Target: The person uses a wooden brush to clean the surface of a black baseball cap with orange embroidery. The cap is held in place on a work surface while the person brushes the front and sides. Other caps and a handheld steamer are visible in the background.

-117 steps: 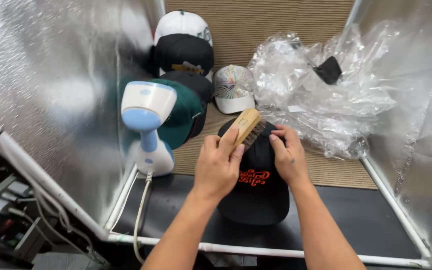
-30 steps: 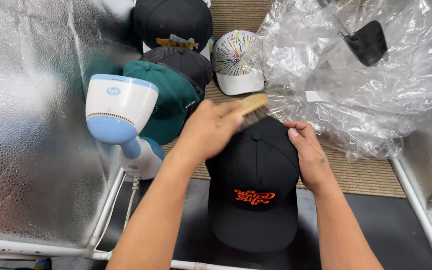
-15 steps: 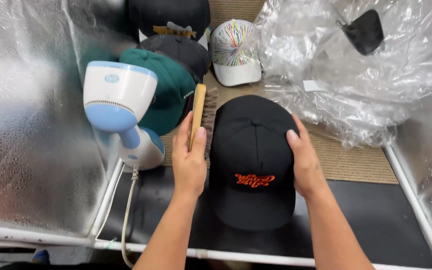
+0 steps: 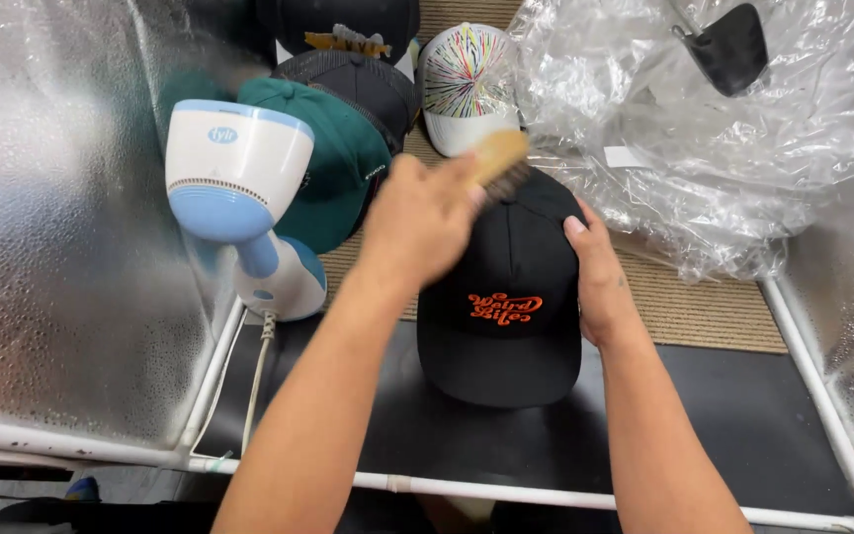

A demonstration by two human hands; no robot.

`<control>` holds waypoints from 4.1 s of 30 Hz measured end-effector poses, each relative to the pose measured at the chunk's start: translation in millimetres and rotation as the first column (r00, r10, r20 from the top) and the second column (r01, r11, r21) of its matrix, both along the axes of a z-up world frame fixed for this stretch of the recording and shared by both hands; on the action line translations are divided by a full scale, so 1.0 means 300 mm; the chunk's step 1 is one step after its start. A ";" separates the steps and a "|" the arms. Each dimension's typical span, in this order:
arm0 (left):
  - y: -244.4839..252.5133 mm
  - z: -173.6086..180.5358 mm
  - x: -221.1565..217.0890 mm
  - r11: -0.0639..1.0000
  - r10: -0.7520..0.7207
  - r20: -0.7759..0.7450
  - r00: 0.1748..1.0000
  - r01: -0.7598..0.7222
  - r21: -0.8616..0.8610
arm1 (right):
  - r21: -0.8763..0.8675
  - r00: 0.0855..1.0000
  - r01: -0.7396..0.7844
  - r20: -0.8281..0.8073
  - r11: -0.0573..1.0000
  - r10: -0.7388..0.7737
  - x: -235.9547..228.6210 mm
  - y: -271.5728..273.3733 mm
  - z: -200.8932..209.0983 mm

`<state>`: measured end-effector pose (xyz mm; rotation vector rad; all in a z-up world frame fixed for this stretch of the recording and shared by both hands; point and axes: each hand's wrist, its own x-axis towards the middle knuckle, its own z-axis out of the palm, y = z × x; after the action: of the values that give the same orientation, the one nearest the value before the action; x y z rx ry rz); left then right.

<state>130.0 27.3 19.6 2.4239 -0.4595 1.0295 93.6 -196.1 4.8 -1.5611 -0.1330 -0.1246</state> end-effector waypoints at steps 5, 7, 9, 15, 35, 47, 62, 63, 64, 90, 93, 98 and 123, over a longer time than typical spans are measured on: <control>-0.009 0.095 -0.055 0.971 -0.044 -0.331 0.943 -0.038 -0.236 | -0.004 0.996 0.050 -0.074 0.999 -0.050 -0.022 -0.004 0.004; -0.036 0.123 -0.065 0.948 -0.219 -0.290 0.932 0.133 -0.289 | -0.004 0.994 0.068 -0.091 0.998 -0.068 -0.021 0.000 0.022; -0.028 0.111 -0.048 0.983 -0.107 -0.346 0.932 0.048 -0.175 | -0.063 0.995 0.056 -0.078 0.996 -0.061 -0.027 0.014 0.023; 0.128 0.048 0.023 0.950 0.183 -0.565 0.805 -0.293 -0.110 | -0.080 0.987 0.077 -0.136 0.994 -0.087 -0.034 0.001 0.043; -0.068 -0.084 -0.211 0.976 0.030 0.193 0.981 0.013 -0.219 | -0.380 0.996 0.084 0.053 0.921 -0.069 0.047 0.003 0.110; -0.053 -0.123 -0.356 0.831 0.061 -0.181 0.982 -0.150 -0.536 | -0.143 0.955 0.033 -0.287 0.989 -0.074 0.004 0.038 0.213; -0.118 -0.146 -0.362 0.964 0.025 0.112 0.993 0.006 -0.266 | -0.326 0.977 0.032 -0.187 0.945 -0.098 0.127 0.035 0.196; -0.103 -0.183 -0.332 0.915 0.091 0.056 0.994 -0.061 -0.398 | -0.378 0.976 0.031 -0.190 0.925 -0.110 0.125 0.035 0.198; -0.077 -0.204 -0.316 0.915 0.082 0.049 0.995 -0.056 -0.400 | -0.380 0.973 0.036 -0.197 0.924 -0.119 0.113 0.035 0.216; -0.026 0.073 -0.367 0.846 -0.417 -0.103 0.903 0.344 -0.408 | -0.608 0.804 -0.175 0.365 0.774 0.469 -0.098 -0.015 0.344; -0.032 0.089 -0.368 0.773 -0.432 -0.064 0.900 0.332 -0.540 | -0.767 0.805 -0.189 0.237 0.613 0.545 -0.052 -0.038 0.345; -0.080 -0.103 -0.415 0.797 -0.077 -0.408 0.910 -0.190 -0.574 | -0.757 0.932 0.216 0.348 0.617 0.100 0.059 -0.075 0.284; -0.079 -0.179 -0.435 0.477 -0.368 -0.763 0.532 -0.596 -0.646 | -0.854 0.935 0.227 0.325 0.468 0.140 0.203 -0.057 0.247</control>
<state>-0.5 3.6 -34.2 1.5953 0.5677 -0.1134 154.4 -213.0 78.9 -2.6144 -0.5168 -0.4417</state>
